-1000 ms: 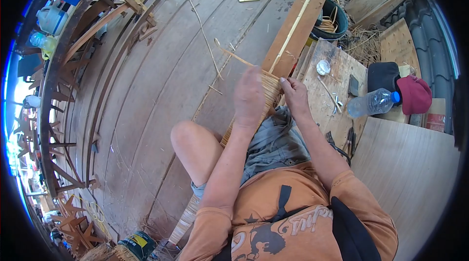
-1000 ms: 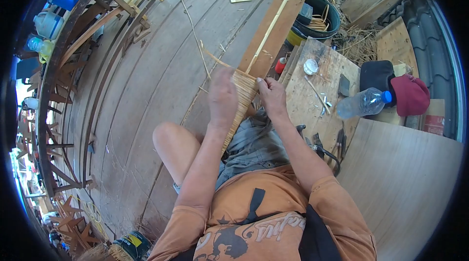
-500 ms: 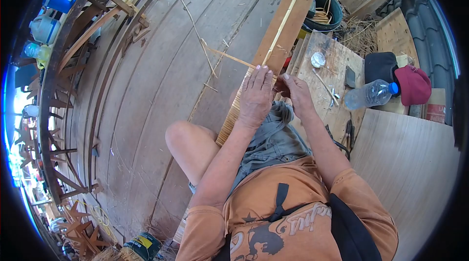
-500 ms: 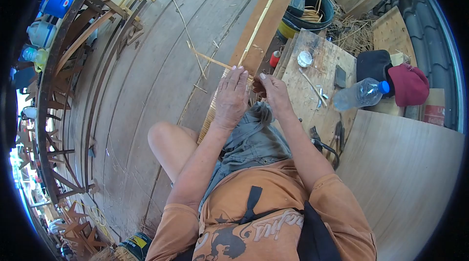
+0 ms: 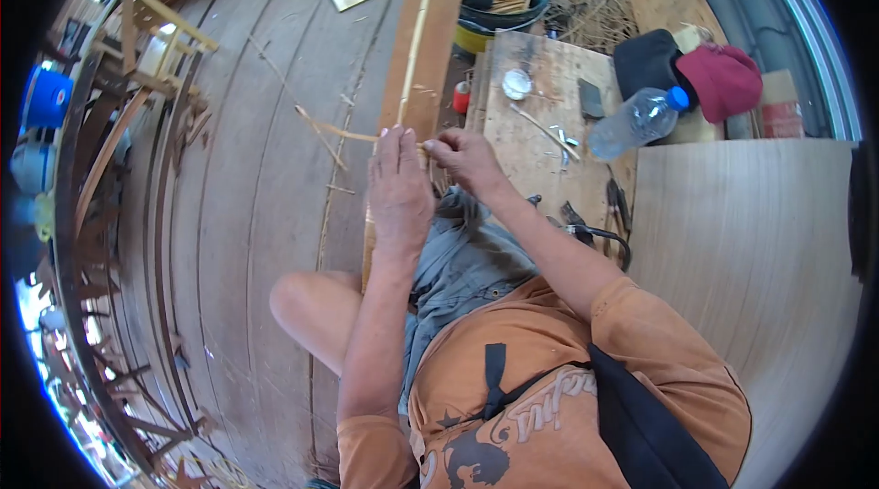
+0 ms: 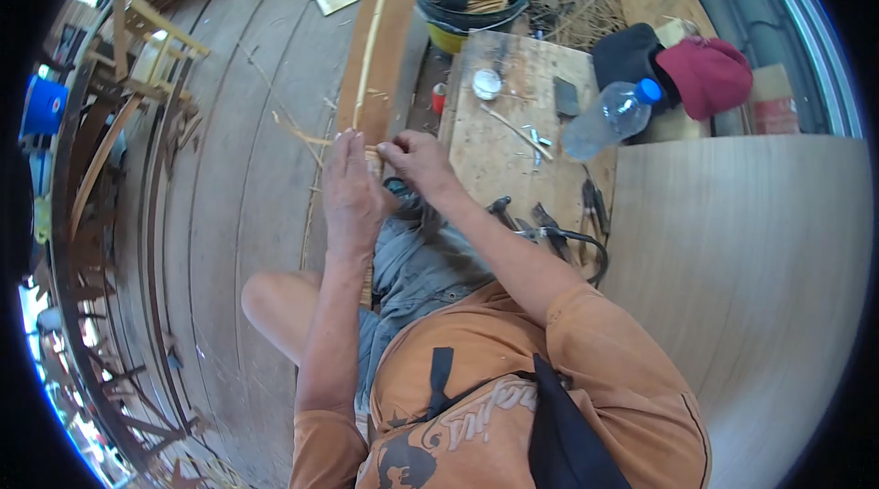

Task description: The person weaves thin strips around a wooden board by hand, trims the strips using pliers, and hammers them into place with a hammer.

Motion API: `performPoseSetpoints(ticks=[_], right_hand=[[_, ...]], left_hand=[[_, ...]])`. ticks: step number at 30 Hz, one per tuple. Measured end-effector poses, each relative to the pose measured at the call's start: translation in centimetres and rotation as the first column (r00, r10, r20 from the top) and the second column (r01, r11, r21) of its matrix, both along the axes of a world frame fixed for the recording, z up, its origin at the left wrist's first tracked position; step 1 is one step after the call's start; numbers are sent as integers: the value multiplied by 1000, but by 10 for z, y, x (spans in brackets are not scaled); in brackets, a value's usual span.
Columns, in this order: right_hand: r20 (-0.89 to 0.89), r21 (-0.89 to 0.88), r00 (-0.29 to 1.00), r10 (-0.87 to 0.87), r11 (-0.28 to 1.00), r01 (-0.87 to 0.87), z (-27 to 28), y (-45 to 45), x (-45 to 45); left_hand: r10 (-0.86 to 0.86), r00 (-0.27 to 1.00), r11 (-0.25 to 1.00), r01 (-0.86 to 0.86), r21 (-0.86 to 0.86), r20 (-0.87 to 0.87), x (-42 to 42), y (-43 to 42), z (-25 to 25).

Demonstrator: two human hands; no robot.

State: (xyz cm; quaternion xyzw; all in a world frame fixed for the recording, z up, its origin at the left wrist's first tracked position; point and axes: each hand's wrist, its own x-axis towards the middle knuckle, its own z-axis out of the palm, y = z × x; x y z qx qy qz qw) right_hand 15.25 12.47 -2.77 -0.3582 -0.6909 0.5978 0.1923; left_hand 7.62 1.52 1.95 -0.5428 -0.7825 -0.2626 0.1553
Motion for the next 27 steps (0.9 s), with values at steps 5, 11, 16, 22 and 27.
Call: performPoseSetpoints(ticks=[5,11,16,22,27], right_hand=[[34,-66,999,-8,998,10,21,-3,4],[-79,-45,996,-44,998,40,-16,4,18],[119,451,949,-293,867,211,-110,80,110],[495,553,799,-341,833,13,-119,113,141],[605,600,690,-397,797,-68,-116,106,128]], left_hand=[[-61,989,991,76,-106,131,1,1,-7],[-109,976,993,99,59,188,0,-1,-29],[-89,961,987,51,150,263,1,-2,-32],[-65,941,987,11,162,332,3,1,-31],[-44,953,987,-5,160,299,3,3,-27]])
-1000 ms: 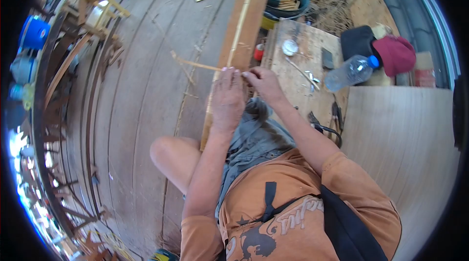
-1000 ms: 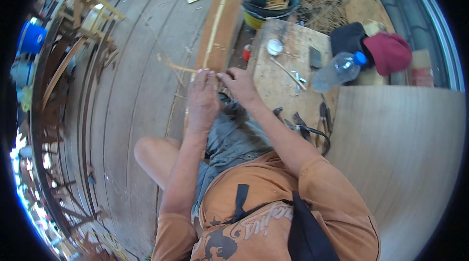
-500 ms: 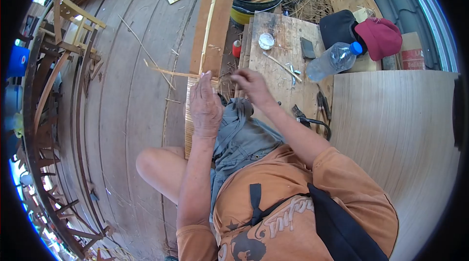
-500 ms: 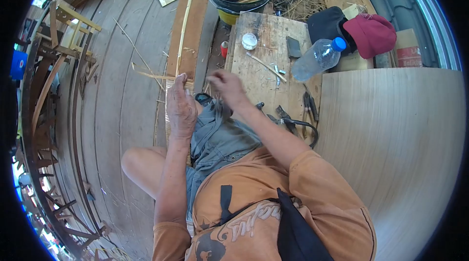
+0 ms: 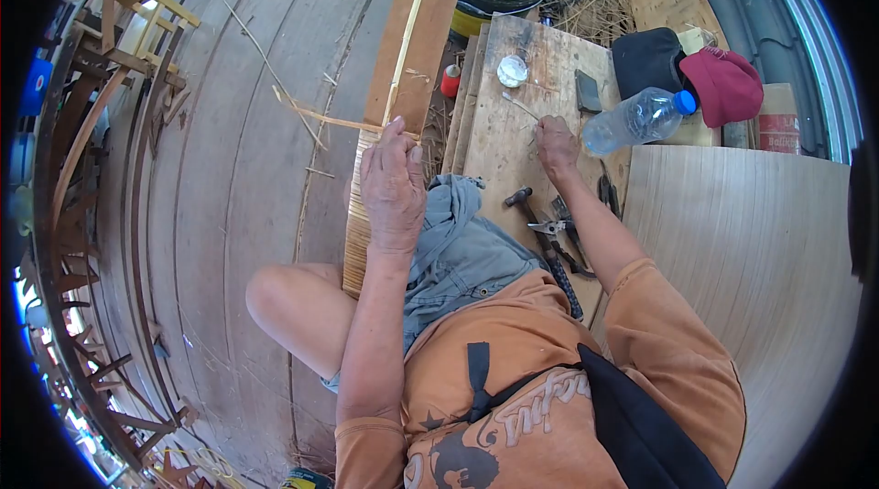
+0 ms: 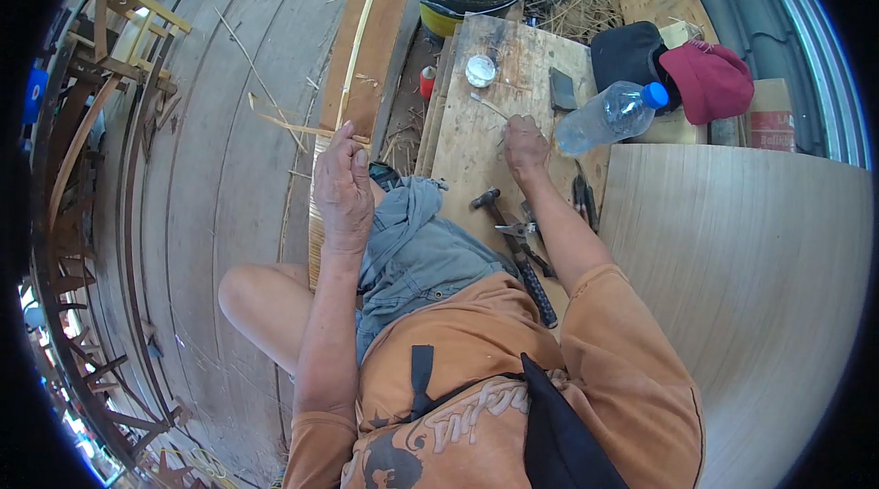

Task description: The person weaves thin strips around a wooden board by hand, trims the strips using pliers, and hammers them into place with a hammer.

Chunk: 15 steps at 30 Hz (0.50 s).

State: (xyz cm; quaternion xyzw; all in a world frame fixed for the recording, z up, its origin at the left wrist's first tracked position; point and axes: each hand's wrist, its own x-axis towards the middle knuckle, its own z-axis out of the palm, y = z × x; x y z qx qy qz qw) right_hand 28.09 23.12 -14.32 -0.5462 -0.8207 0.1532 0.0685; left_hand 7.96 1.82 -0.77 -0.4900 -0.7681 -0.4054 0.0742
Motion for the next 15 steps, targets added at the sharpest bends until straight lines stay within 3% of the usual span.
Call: performPoseSetpoints(ticks=[4,6,7,9,11,15], right_hand=[[150,73,985,91,992,-102,-4,8,6],[-24,82,987,157,985,-155,2,14,12],[-22,80,986,166,983,-164,-3,22,16],[-168,20,981,102,995,-100,-12,34,24],[-165,-12,981,98,995,-101,-14,37,32],[-194,91,959,205,977,-191,-21,36,37]], left_hand=[[8,1000,1000,-8,-12,-6,1,1,1],[17,1000,1000,-17,-22,1,2,2,3],[23,1000,999,-22,-35,12,2,0,4],[21,999,1000,-21,-21,24,1,0,2],[7,999,1000,-7,-3,35,1,0,0],[5,998,1000,-7,27,65,0,0,1]])
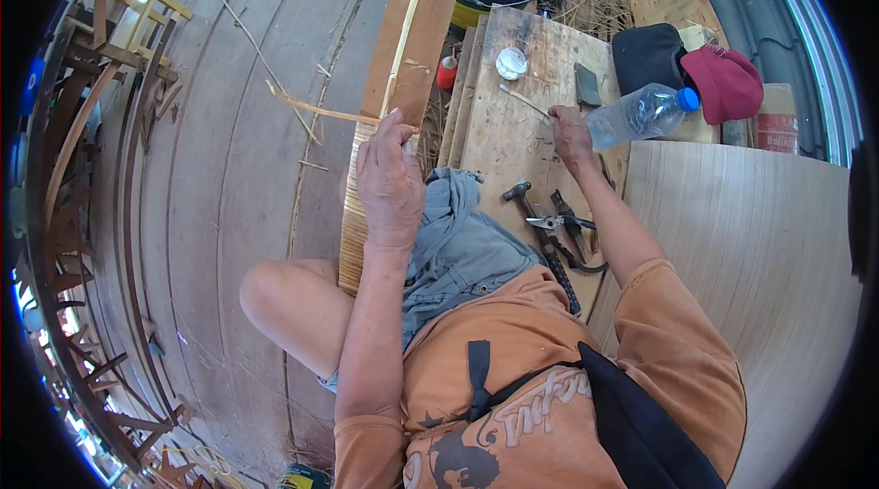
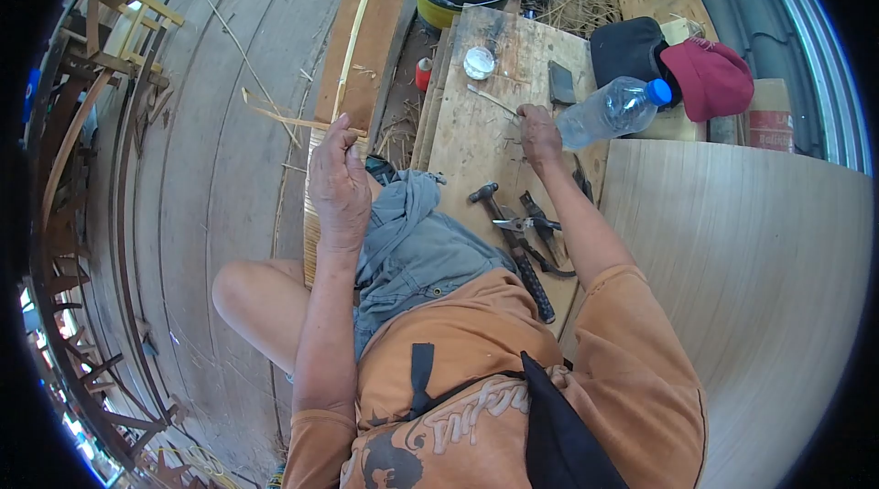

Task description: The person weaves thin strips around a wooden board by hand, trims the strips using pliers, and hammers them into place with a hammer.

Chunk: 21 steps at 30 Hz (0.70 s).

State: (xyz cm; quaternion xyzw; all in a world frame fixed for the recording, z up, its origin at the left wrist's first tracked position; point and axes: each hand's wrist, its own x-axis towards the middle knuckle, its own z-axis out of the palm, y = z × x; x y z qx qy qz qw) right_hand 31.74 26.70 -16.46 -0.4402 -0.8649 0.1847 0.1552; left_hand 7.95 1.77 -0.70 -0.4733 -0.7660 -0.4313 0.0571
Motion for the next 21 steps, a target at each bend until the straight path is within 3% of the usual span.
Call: performPoseSetpoints(ticks=[5,11,13,16,18,19,20,21], right_hand=[[-16,-9,999,48,999,-49,21,-22,-18],[-4,-67,992,125,990,-125,38,-34,-45],[239,81,943,232,963,-257,39,-30,-50],[279,114,919,279,941,-320,20,-22,-40],[194,189,925,327,913,-362,10,-21,-37],[-36,-28,987,157,987,-158,25,-29,-45],[-207,-289,975,-77,957,14,41,-38,-51],[-387,-433,914,-124,899,-62,54,-48,-55]], left_hand=[[-5,1000,1000,5,26,-15,-1,1,-2],[24,994,1000,-26,13,106,1,2,0],[30,993,998,-37,59,116,-1,2,-1],[27,991,997,-36,62,128,-2,1,-3],[34,989,998,-40,39,142,-2,0,0],[31,986,999,-35,21,166,-2,0,1],[36,972,999,-41,17,230,-1,0,4],[43,972,999,-47,11,232,-1,-1,5]])
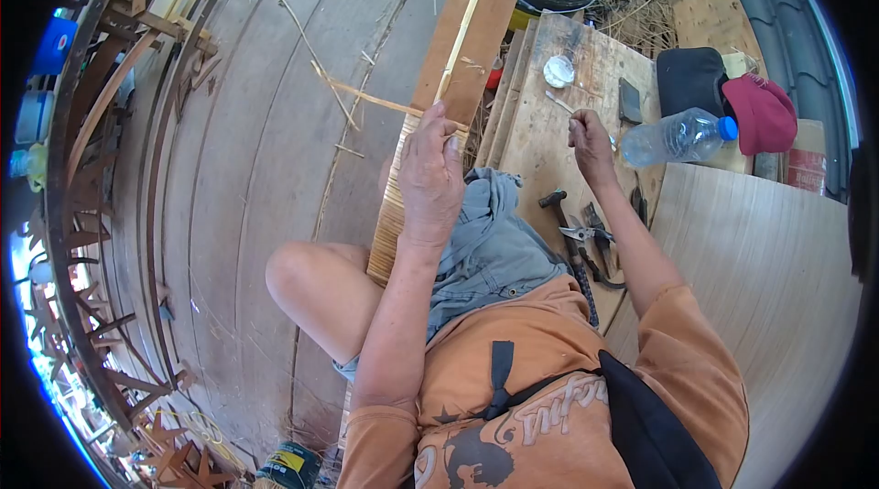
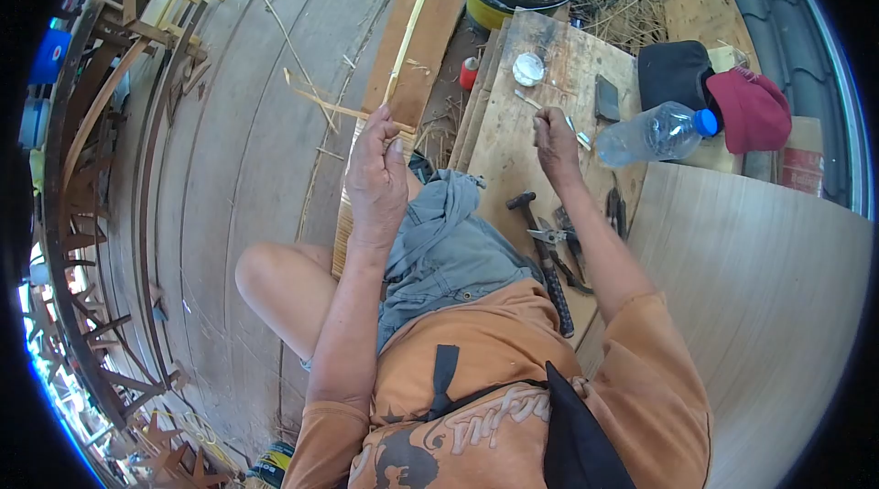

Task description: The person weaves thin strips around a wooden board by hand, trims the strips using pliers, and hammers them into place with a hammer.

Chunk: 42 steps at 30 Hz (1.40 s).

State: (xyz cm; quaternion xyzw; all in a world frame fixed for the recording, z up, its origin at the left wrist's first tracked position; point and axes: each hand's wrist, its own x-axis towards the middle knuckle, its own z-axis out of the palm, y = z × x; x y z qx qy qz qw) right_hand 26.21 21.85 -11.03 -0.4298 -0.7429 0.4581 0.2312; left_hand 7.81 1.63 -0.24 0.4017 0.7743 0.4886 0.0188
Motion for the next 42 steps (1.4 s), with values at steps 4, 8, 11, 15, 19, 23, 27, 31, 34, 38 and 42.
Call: performPoseSetpoints(ticks=[4,8,11,15,19,23,27,31,34,38,42], right_hand=[[-347,-411,938,-15,901,-138,94,-74,-42],[-514,-563,857,-26,765,-314,103,-111,-81],[-526,-597,848,-72,741,-307,102,-112,-93],[-564,-639,816,-125,692,-336,102,-107,-94],[-562,-641,819,-118,688,-341,102,-107,-96],[-543,-690,827,-146,639,-340,105,-104,-95],[-420,-646,902,-101,731,-219,104,-99,-96],[-361,-541,933,10,813,-218,104,-97,-104],[-368,-505,929,31,833,-227,99,-95,-106],[-352,-427,935,43,882,-201,92,-96,-107],[-363,-461,931,20,865,-199,92,-97,-108]], left_hand=[[-43,999,998,43,-39,4,0,-1,3],[-70,988,996,77,-46,138,1,-2,9],[-61,989,997,68,-45,134,-2,-2,12],[-76,982,996,84,-41,176,-3,-3,14],[-89,968,996,92,-2,236,-3,-2,15],[-37,970,999,40,-5,241,-3,-1,13],[7,996,1000,-6,-11,86,0,3,7],[35,999,997,-37,-64,-35,4,5,4],[63,997,996,-65,-55,-52,6,7,5],[90,988,993,-99,-67,-127,8,10,0],[110,972,988,-130,-87,-208,10,14,0]])
